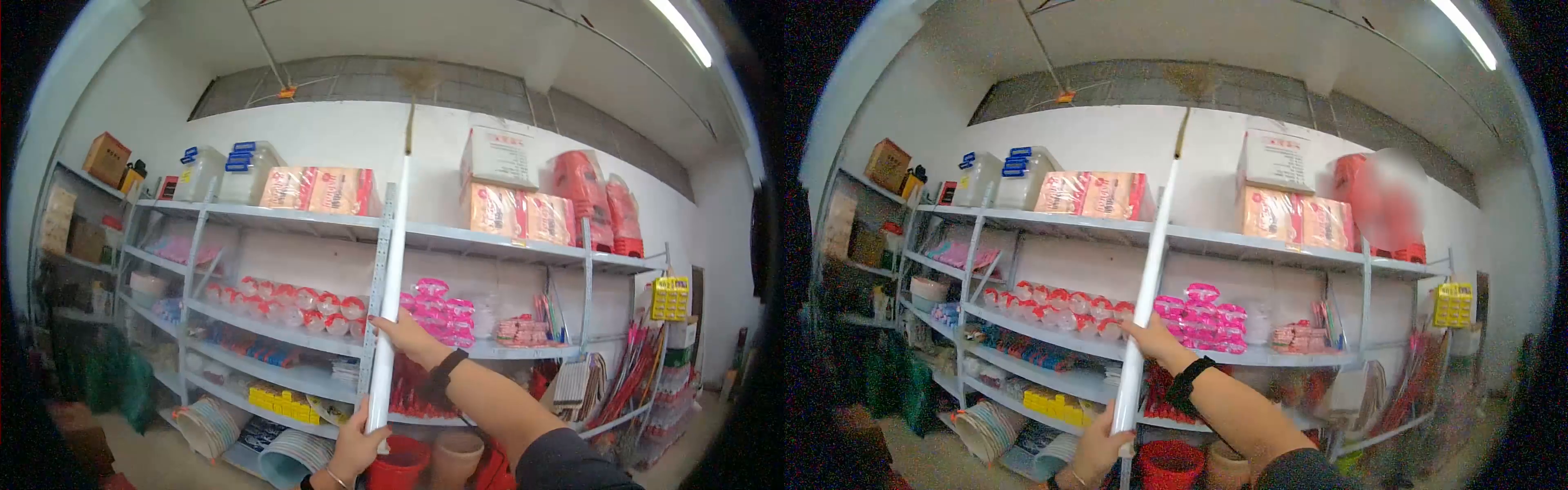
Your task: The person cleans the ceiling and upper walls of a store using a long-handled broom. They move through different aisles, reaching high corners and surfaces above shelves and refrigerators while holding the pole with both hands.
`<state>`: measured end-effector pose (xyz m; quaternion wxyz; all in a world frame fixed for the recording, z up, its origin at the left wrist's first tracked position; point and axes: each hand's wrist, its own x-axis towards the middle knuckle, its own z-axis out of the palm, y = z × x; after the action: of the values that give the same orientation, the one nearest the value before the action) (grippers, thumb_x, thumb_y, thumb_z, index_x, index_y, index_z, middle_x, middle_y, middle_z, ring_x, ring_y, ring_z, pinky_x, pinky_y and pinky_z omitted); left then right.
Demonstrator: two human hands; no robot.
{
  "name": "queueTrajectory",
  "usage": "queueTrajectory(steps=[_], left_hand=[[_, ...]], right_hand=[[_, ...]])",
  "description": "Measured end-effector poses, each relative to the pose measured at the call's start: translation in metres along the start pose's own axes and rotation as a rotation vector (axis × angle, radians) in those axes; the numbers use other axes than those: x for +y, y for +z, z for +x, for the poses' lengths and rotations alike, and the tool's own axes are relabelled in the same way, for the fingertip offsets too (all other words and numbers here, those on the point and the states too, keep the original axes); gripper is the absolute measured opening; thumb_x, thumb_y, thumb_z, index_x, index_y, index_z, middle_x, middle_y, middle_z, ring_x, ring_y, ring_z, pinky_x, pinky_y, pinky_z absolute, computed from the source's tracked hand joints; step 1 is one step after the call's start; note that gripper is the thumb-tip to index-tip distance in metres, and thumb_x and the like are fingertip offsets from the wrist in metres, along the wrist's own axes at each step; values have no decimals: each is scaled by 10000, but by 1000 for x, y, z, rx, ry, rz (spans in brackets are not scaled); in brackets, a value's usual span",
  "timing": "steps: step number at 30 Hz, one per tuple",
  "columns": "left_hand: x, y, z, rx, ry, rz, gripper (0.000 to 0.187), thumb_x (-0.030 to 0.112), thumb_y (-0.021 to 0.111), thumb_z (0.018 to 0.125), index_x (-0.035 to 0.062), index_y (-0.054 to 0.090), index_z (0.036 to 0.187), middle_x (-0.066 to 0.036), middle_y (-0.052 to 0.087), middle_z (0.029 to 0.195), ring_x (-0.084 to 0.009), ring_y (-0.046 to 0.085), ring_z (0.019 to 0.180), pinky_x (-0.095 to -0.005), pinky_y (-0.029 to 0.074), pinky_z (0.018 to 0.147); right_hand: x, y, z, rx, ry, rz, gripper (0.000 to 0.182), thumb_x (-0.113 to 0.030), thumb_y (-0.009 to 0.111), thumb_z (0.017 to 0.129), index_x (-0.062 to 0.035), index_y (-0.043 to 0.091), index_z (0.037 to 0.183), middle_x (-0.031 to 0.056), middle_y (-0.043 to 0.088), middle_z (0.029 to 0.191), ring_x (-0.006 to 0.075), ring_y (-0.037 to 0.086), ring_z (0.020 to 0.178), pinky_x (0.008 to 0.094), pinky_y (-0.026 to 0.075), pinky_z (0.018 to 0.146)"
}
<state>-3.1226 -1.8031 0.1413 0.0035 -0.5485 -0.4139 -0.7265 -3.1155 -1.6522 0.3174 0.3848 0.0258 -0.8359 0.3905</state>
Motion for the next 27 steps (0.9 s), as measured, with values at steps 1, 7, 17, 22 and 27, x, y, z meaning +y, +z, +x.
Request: queueTrajectory(steps=[1, 7, 17, 22, 27], left_hand=[[21, -3, -7, -10, -115, -52, 652, 9, 580, 695, 22, 281, 1274, -65, 535, 895, -86, 522, 640, -235, 454, 506], [7, -18, -14, 37, -175, -28, 647, 47, 576, 719, 21, 261, 1283, -72, 551, 836, -86, 505, 525, -230, 435, 476], [24, -9, 15, 17, -199, -208, 646, 26, 540, 748, 20, 205, 1300, -77, 513, 884, -94, 500, 578, -228, 442, 501], [17, -9, 19, 6, -194, -342, 611, 50, 538, 754, 5, 233, 1282, -76, 519, 830, -94, 513, 603, -239, 456, 487], [2, -34, 27, 53, -190, -261, 624, 18, 542, 745, 30, 235, 1289, -82, 510, 868, -106, 511, 583, -238, 456, 483]], right_hand=[[-2, 12, 5, 158, 131, 88, 355, -189, 576, 755, 16, 405, 988, 139, 509, 743, 214, 552, 598, 319, 465, 479], [-14, 38, 13, 227, 174, 323, 219, -68, 525, 718, 16, 421, 891, 120, 472, 646, 238, 512, 438, 340, 455, 384], [-41, 25, 41, 193, 194, 187, 203, -58, 535, 713, 48, 436, 855, 102, 480, 590, 215, 503, 398, 367, 454, 350], [-48, 33, 42, 219, 226, 120, 245, -60, 542, 703, 60, 428, 883, 105, 479, 601, 212, 508, 408, 356, 447, 347], [-36, 59, 68, 162, 203, 155, 258, -43, 553, 691, 94, 423, 867, 129, 478, 623, 223, 508, 406, 340, 437, 330]])
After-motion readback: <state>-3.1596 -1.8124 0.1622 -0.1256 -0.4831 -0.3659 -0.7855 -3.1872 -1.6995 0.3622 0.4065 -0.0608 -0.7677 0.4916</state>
